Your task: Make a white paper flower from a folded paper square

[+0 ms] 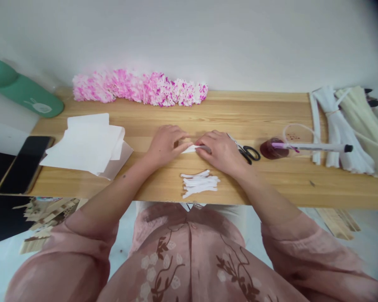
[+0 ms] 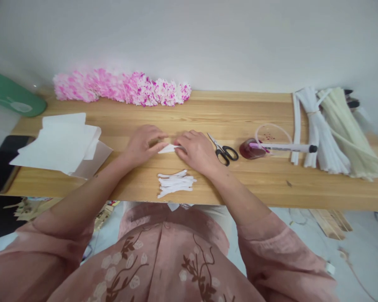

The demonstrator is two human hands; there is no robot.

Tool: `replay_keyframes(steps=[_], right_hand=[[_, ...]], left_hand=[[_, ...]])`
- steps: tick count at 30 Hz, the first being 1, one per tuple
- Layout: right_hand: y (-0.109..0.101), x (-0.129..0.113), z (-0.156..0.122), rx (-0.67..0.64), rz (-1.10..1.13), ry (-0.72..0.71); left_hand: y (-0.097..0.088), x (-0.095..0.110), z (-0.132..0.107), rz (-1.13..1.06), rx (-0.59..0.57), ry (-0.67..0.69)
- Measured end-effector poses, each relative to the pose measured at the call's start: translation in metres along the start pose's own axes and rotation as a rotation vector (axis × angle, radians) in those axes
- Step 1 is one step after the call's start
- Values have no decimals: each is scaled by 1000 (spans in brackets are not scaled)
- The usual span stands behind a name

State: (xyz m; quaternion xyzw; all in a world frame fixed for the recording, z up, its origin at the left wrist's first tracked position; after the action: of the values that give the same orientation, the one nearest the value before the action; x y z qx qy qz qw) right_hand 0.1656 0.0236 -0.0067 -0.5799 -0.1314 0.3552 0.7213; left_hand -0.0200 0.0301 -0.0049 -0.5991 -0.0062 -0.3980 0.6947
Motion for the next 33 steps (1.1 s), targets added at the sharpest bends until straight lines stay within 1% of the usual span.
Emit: replay_keyframes(steps=[3,5,9,13,18,21,24,28,31,33], right_hand=[[-2,1,0,13,17,6],[-4,2,-1,32,36,9],[-3,2,-1,20,32,3],[0,2,-1,-14,22,15],[0,2,-1,-22,25,17],[-2,1,-1,-16,29,36],[-3,-1,0,-11,26,33],[-3,-3,1,-6,12,-7],[-2,-4,1,19,-3,-32],[-2,-4,1,31,-14,-41]], left_hand=[[-9,-11,-3,-99,129,-99],[-13,-17,-5,-132,180,-151],[-14,-20,-5,-125,182,-189],[-12,-20,-4,-132,190,-179],[-11,-21,-5,-144,195,-173],[-11,-17,-4,-129,199,-128],[-9,-7,-2,-103,161,-16],[1,8,-1,6,46,117],[6,12,-1,80,-14,136],[8,12,-2,94,-24,124]])
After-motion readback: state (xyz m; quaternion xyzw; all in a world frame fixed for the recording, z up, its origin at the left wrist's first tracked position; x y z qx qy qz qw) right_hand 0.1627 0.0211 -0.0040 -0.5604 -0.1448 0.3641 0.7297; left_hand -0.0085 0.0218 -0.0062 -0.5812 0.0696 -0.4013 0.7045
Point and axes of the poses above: each hand's wrist, its own z-axis towards the middle knuckle, its own y-axis out of the palm, x = y × z, the point moved 3 cm from there along z, towards the middle knuckle, and after that the axes turned 2 degrees about -z, right-handed, at the moved point
